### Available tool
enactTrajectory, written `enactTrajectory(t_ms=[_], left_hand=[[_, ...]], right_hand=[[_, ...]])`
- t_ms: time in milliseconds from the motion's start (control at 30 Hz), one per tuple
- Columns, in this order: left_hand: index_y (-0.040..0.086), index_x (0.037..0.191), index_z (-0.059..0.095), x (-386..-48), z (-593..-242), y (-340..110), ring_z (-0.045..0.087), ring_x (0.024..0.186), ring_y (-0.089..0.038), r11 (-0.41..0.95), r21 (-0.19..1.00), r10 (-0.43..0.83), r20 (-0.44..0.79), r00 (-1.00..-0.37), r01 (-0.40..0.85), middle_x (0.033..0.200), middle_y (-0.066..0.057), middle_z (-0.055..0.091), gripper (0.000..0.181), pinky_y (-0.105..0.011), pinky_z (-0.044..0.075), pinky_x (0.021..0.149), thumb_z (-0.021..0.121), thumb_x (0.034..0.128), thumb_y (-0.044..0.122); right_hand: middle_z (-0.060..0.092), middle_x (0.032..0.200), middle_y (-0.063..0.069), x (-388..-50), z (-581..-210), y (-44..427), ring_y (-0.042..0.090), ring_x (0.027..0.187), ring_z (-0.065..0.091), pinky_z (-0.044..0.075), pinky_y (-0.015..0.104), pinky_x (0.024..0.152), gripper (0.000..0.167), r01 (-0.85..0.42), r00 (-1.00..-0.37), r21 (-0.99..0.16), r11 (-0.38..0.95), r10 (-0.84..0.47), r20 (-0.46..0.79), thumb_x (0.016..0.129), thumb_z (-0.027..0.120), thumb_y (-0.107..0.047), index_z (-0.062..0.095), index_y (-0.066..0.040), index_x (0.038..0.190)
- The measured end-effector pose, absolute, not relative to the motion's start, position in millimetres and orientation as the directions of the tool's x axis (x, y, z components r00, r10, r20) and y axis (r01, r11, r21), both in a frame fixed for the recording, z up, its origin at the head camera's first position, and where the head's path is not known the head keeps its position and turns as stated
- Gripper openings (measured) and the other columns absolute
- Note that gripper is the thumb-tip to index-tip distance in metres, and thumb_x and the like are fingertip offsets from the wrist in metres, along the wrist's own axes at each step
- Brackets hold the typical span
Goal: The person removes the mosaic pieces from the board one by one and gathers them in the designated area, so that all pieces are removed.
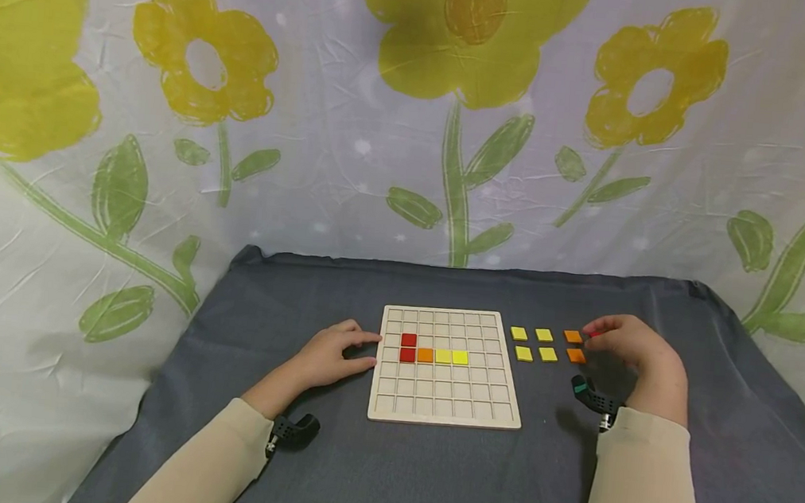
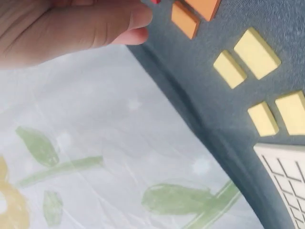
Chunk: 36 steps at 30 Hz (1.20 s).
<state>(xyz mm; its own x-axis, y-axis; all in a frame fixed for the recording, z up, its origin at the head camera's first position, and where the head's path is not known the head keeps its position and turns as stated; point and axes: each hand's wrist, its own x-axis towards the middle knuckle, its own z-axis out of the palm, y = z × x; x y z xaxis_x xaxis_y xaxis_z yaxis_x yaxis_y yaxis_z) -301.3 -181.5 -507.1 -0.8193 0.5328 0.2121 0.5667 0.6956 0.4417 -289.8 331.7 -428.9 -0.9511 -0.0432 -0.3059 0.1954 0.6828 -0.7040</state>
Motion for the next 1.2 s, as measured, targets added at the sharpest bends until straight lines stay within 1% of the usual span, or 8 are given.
enactTrajectory(t_ms=[100, 233, 433, 600, 700, 867, 1033, 1200], left_hand=[[0.023, 0.137, 0.069, -301.3, -506.8, -180.9, 0.046, 0.078, -0.013, 0.696, 0.442, 0.532, 0.211, -0.82, 0.566, 0.1, 0.006, 0.055, 0.046, -0.032, 0.039, 0.07, 0.075, 0.0953, 0.04], [0.024, 0.137, 0.069, -301.8, -507.3, -180.0, 0.044, 0.076, -0.011, 0.701, 0.439, 0.529, 0.209, -0.822, 0.563, 0.099, 0.007, 0.054, 0.046, -0.032, 0.038, 0.069, 0.076, 0.095, 0.04], [0.024, 0.138, 0.068, -303.5, -507.9, -179.6, 0.045, 0.077, -0.012, 0.7, 0.442, 0.528, 0.207, -0.823, 0.56, 0.099, 0.006, 0.054, 0.046, -0.032, 0.039, 0.069, 0.075, 0.0951, 0.041], [0.024, 0.138, 0.068, -304.0, -507.8, -180.0, 0.046, 0.078, -0.014, 0.699, 0.446, 0.528, 0.205, -0.824, 0.559, 0.1, 0.006, 0.055, 0.047, -0.033, 0.039, 0.07, 0.076, 0.095, 0.04], [0.023, 0.138, 0.068, -304.0, -508.6, -180.4, 0.046, 0.078, -0.013, 0.701, 0.441, 0.527, 0.208, -0.824, 0.56, 0.099, 0.006, 0.054, 0.046, -0.033, 0.039, 0.07, 0.076, 0.095, 0.04], [0.023, 0.137, 0.069, -302.8, -508.8, -180.3, 0.046, 0.078, -0.013, 0.697, 0.442, 0.53, 0.212, -0.821, 0.564, 0.098, 0.006, 0.054, 0.046, -0.033, 0.039, 0.07, 0.076, 0.0949, 0.039], [0.021, 0.137, 0.069, -301.5, -508.1, -180.2, 0.046, 0.078, -0.014, 0.693, 0.446, 0.532, 0.213, -0.819, 0.566, 0.098, 0.005, 0.054, 0.045, -0.032, 0.038, 0.069, 0.076, 0.0953, 0.038], [0.022, 0.137, 0.069, -301.3, -507.2, -180.4, 0.047, 0.079, -0.014, 0.702, 0.446, 0.522, 0.208, -0.827, 0.555, 0.099, 0.006, 0.054, 0.046, -0.033, 0.039, 0.07, 0.076, 0.095, 0.039]], right_hand=[[0.053, 0.137, 0.03, -289.3, -422.5, 327.1, 0.048, 0.122, 0.049, 0.036, 0.069, 0.101, 0.042, 0.156, -0.961, -0.69, 0.707, -0.052, -0.271, 0.099, 0.063, -0.015, 0.058, 0.007, 0.134], [0.051, 0.138, 0.031, -287.9, -412.8, 318.0, 0.048, 0.12, 0.052, 0.036, 0.066, 0.103, 0.044, 0.135, -0.971, -0.692, 0.709, -0.044, -0.235, 0.1, 0.061, -0.016, 0.056, 0.007, 0.137], [0.052, 0.138, 0.029, -285.4, -397.2, 305.3, 0.044, 0.116, 0.054, 0.043, 0.061, 0.099, 0.045, 0.087, -0.984, -0.692, 0.717, -0.048, -0.173, 0.102, 0.059, -0.019, 0.055, 0.005, 0.14], [0.055, 0.135, 0.027, -284.2, -386.4, 291.8, 0.04, 0.11, 0.055, 0.048, 0.054, 0.09, 0.044, 0.034, -0.993, -0.671, 0.741, -0.051, -0.107, 0.102, 0.057, -0.021, 0.057, 0.002, 0.139], [0.056, 0.132, 0.025, -285.0, -383.0, 283.4, 0.038, 0.108, 0.054, 0.047, 0.05, 0.088, 0.043, 0.0, -0.997, -0.664, 0.748, -0.052, -0.059, 0.103, 0.058, -0.023, 0.058, 0.001, 0.138], [0.057, 0.124, 0.021, -285.6, -378.9, 271.4, 0.037, 0.107, 0.053, 0.045, 0.051, 0.09, 0.041, -0.062, -0.998, -0.654, 0.754, -0.065, 0.019, 0.103, 0.061, -0.024, 0.061, -0.001, 0.137], [0.058, 0.121, 0.018, -285.6, -374.9, 260.1, 0.034, 0.097, 0.054, 0.043, 0.047, 0.082, 0.04, -0.098, -0.995, -0.646, 0.757, -0.073, 0.066, 0.103, 0.062, -0.025, 0.062, -0.003, 0.137], [0.06, 0.12, 0.015, -286.6, -371.9, 246.3, 0.031, 0.093, 0.055, 0.044, 0.045, 0.078, 0.039, -0.13, -0.992, -0.645, 0.753, -0.096, 0.088, 0.103, 0.063, -0.025, 0.063, -0.006, 0.137]])
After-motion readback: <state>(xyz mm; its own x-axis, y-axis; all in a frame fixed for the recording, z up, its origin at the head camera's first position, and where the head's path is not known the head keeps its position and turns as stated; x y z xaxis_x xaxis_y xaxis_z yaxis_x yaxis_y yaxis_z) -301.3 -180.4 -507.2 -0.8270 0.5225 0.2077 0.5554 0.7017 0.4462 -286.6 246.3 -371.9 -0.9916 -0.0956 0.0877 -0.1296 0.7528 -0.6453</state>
